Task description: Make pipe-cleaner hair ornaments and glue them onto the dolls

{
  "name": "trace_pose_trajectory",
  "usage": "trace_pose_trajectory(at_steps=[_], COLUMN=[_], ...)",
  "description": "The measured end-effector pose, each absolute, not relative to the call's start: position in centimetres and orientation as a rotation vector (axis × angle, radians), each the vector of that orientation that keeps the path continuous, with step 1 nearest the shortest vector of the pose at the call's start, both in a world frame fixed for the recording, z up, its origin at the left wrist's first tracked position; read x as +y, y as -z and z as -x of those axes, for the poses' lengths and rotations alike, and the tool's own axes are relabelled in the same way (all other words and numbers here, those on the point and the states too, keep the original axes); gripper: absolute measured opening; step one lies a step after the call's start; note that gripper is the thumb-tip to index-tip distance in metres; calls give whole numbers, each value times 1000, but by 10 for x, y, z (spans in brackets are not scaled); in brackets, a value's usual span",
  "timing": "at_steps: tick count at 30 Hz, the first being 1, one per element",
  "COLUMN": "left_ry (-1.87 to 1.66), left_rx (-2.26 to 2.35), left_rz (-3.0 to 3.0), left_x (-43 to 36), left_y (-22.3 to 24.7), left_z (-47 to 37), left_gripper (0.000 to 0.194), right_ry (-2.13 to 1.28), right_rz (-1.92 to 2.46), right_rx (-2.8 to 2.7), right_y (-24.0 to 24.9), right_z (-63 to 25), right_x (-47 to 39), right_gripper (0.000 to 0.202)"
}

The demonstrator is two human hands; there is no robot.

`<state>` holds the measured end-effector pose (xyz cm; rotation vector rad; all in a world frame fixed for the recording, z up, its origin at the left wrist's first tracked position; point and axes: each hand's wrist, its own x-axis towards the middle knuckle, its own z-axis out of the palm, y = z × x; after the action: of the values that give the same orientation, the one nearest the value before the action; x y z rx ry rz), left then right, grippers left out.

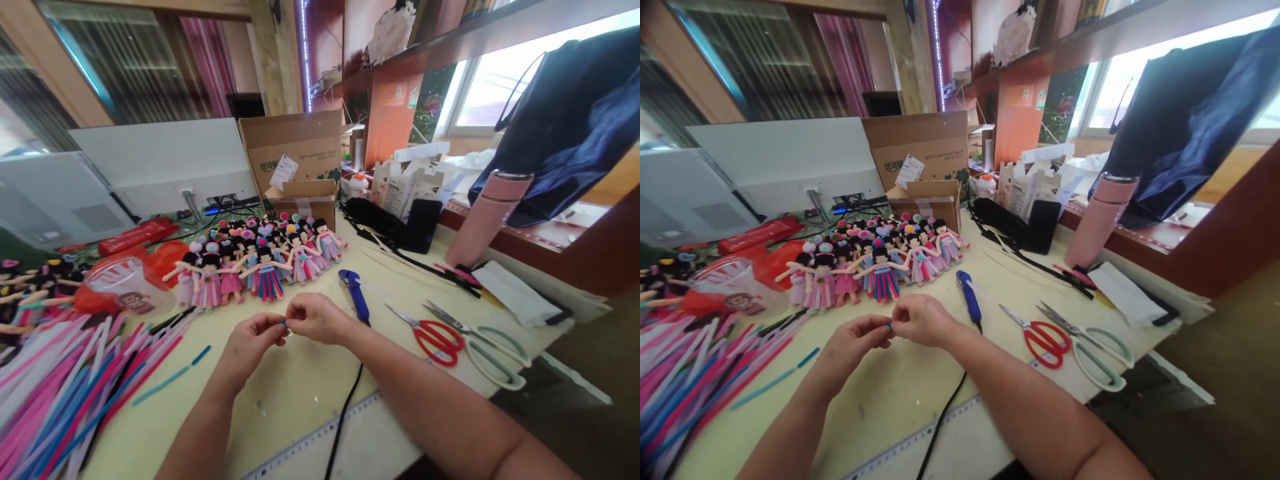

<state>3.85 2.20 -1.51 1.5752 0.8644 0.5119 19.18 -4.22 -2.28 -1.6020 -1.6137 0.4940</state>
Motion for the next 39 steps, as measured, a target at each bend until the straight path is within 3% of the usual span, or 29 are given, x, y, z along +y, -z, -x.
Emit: trace_pose_trajectory(at_steps=[8,14,27,39], left_ry=[-600,-680,-763,-703], left_rx=[913,904,783,830], left_rz=[-1946,-1622,-1010,-1159], left_x=[24,25,17,14], left_y=[19,25,32,33], left_z=[-35,-37,-47,-47], left_gripper=[17,18,32,21], right_ry=[-348,-340,-671,-713], right_rz=[1528,1458,1391,1511], right_rx=[-1739,-1639,-1286,-1319], right_y=[23,28,36,30], right_z=[-196,-196,-186,-189], right_x=[-43,-42,-37,-39], right_gripper=[8,11,6,8])
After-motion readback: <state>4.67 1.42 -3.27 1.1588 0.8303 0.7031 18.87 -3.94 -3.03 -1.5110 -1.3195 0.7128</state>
